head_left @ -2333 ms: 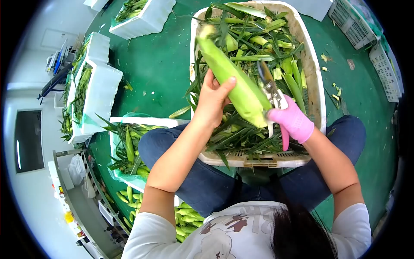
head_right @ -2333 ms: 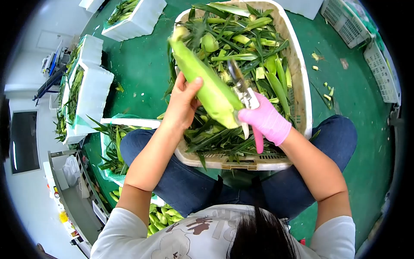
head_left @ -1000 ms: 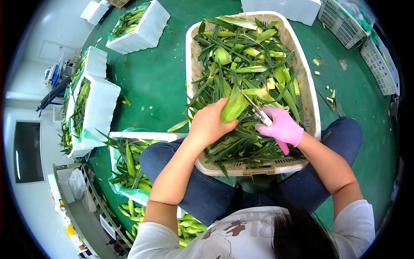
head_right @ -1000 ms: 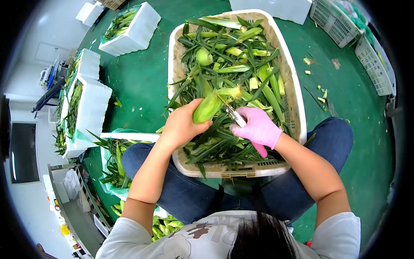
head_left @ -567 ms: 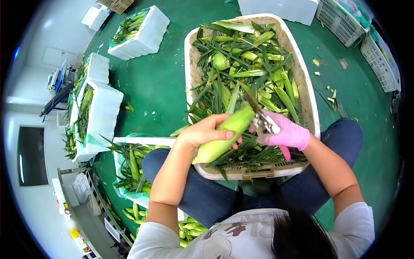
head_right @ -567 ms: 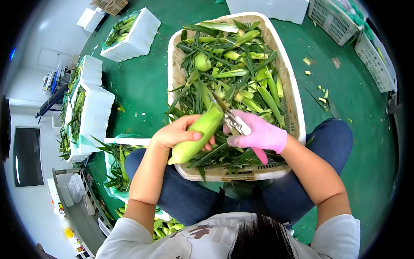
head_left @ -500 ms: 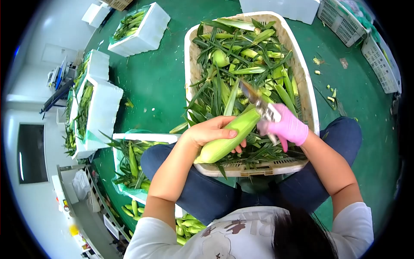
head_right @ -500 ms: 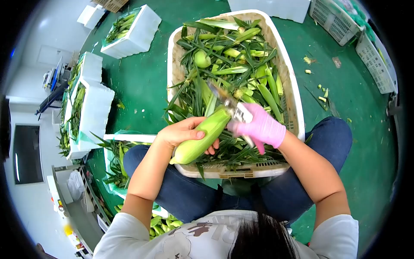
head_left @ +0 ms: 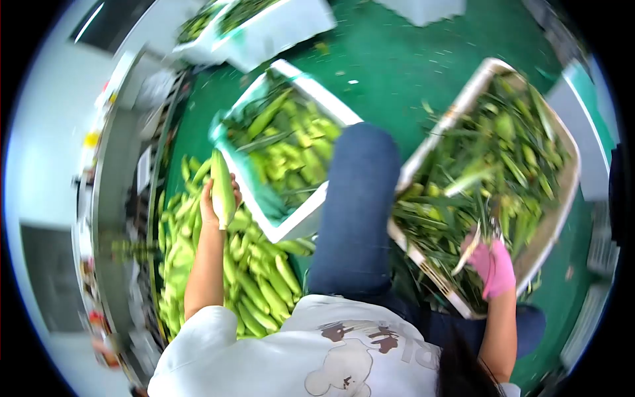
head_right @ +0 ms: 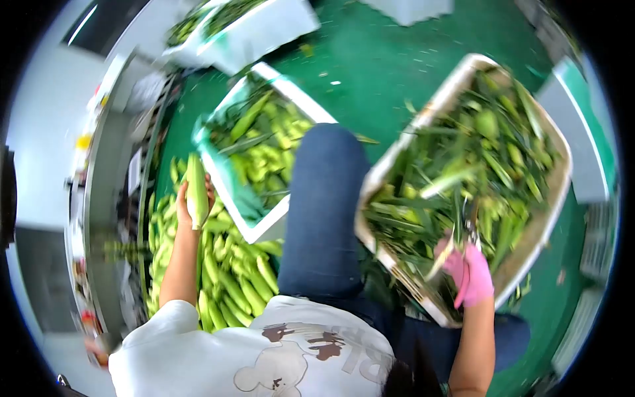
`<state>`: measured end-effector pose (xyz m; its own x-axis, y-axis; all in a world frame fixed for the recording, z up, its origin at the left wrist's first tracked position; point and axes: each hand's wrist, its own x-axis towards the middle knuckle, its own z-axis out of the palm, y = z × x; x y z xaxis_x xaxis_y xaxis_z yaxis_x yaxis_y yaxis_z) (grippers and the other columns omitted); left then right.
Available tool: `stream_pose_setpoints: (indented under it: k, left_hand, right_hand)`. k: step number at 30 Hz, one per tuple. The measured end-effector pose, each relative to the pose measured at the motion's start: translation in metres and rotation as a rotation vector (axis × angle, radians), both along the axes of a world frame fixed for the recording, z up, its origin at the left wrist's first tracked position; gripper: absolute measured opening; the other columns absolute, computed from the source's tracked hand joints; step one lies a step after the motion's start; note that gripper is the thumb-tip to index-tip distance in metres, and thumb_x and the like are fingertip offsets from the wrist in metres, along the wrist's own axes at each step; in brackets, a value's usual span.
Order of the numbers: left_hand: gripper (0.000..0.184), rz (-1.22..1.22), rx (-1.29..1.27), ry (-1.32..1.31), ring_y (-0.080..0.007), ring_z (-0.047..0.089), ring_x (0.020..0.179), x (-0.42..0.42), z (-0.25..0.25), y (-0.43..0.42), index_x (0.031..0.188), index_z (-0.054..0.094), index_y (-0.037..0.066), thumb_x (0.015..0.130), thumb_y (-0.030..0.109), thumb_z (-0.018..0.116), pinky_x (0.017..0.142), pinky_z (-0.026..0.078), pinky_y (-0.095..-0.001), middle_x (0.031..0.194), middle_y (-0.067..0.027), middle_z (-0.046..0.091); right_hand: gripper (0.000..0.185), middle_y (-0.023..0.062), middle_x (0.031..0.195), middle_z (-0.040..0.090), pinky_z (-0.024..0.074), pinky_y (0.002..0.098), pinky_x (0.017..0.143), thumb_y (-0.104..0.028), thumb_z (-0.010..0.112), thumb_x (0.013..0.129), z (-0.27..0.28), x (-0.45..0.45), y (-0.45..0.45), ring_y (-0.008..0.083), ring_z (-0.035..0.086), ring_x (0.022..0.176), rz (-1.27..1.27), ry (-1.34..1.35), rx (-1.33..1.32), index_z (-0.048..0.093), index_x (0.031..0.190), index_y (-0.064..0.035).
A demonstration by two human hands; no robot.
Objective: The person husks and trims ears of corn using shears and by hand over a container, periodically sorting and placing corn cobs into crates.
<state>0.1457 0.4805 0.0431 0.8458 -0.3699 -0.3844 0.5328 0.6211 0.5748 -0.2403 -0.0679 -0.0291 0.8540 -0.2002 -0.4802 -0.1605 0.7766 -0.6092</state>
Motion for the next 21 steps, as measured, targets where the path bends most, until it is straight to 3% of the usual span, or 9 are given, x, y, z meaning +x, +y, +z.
stream_pose_setpoints:
  k: [2,3,6,8,14,15,18,20,21]
  left_hand:
    - [0.053,0.279,0.246,0.181,-0.0303,0.065,0.095,-0.017,-0.055,0.197,0.131,0.056,0.008,0.089,0.039,0.06,0.08,0.057,-0.0429,0.115,-0.0129,0.065]
    - [0.051,0.706,0.486,0.22,-0.0293,0.066,0.09,-0.035,-0.066,0.261,0.126,0.059,0.009,0.089,0.044,0.057,0.079,0.058,-0.044,0.11,-0.0115,0.067]
    - [0.059,1.477,0.531,0.18,-0.0307,0.062,0.113,-0.094,-0.028,0.336,0.124,0.059,0.008,0.096,0.057,0.041,0.093,0.055,-0.048,0.128,-0.0115,0.062]
    - [0.06,1.656,0.513,0.156,-0.0296,0.063,0.111,-0.089,-0.047,0.369,0.128,0.056,0.002,0.101,0.051,0.036,0.091,0.056,-0.0438,0.127,-0.0131,0.061]
    - [0.042,0.201,0.833,-0.143,-0.0183,0.064,0.091,0.055,-0.135,0.037,0.134,0.051,0.005,0.1,0.028,0.049,0.08,0.054,-0.0344,0.105,-0.0094,0.066]
    - [0.045,0.091,0.783,-0.067,-0.0202,0.066,0.091,0.077,-0.182,-0.015,0.135,0.049,0.003,0.095,0.024,0.056,0.082,0.054,-0.036,0.106,-0.0107,0.065]
    - [0.075,-0.043,1.398,0.24,-0.0349,0.056,0.117,0.102,-0.308,-0.142,0.139,0.042,-0.003,0.082,0.033,0.075,0.099,0.045,-0.0466,0.13,-0.0238,0.056]
    - [0.084,-0.15,1.345,0.312,-0.0357,0.057,0.118,0.11,-0.384,-0.164,0.136,0.044,-0.005,0.074,0.033,0.086,0.097,0.047,-0.0454,0.132,-0.0224,0.057]
    - [0.079,-0.053,1.384,0.265,-0.0348,0.059,0.115,0.098,-0.363,-0.174,0.134,0.048,-0.004,0.074,0.031,0.086,0.096,0.048,-0.045,0.128,-0.0208,0.06]
  right_hand:
    - [0.071,0.0164,0.121,0.062,0.0474,0.0467,0.096,-0.044,0.065,0.088,-0.012,0.006,0.013,0.0319,0.062,0.109,0.147,0.072,-0.001,0.047,0.139,0.0014]
    - [0.069,0.0152,0.121,0.062,0.0476,0.0459,0.094,-0.045,0.065,0.088,-0.022,0.008,0.019,0.0311,0.061,0.108,0.142,0.072,-0.043,0.048,0.138,0.0004]
    - [0.06,0.0093,0.115,0.063,0.0495,0.0398,0.087,-0.043,0.065,0.09,-0.033,0.009,0.009,0.0262,0.061,0.105,0.106,0.228,-0.122,0.053,0.133,-0.0041]
    - [0.051,0.0072,0.113,0.064,0.0507,0.0374,0.083,-0.039,0.064,0.092,-0.022,0.012,0.003,0.0243,0.062,0.101,0.065,0.285,-0.082,0.055,0.13,-0.0071]
    - [0.051,0.0078,0.117,0.064,0.0466,0.0441,0.098,-0.049,0.059,0.093,0.01,0.043,0.011,0.0286,0.057,0.117,-0.129,0.31,0.07,0.059,0.122,-0.007]
    - [0.053,0.009,0.123,0.062,0.0434,0.0504,0.103,-0.05,0.059,0.094,0.01,0.041,0.006,0.0301,0.053,0.125,-0.121,0.26,0.143,0.056,0.125,-0.0069]
    - [0.058,0.0129,0.126,0.062,0.046,0.0552,0.103,-0.051,0.054,0.096,0.024,0.036,0.013,0.0331,0.054,0.126,-0.154,0.158,0.153,0.053,0.128,-0.003]
    - [0.059,0.0138,0.127,0.061,0.0471,0.0552,0.101,-0.051,0.054,0.096,0.034,0.027,0.016,0.0339,0.054,0.125,-0.183,0.154,0.113,0.052,0.129,-0.0021]
    - [0.059,0.0142,0.127,0.061,0.0477,0.0552,0.101,-0.051,0.054,0.096,0.039,0.02,0.019,0.0343,0.055,0.124,-0.198,0.154,0.095,0.052,0.129,-0.0017]
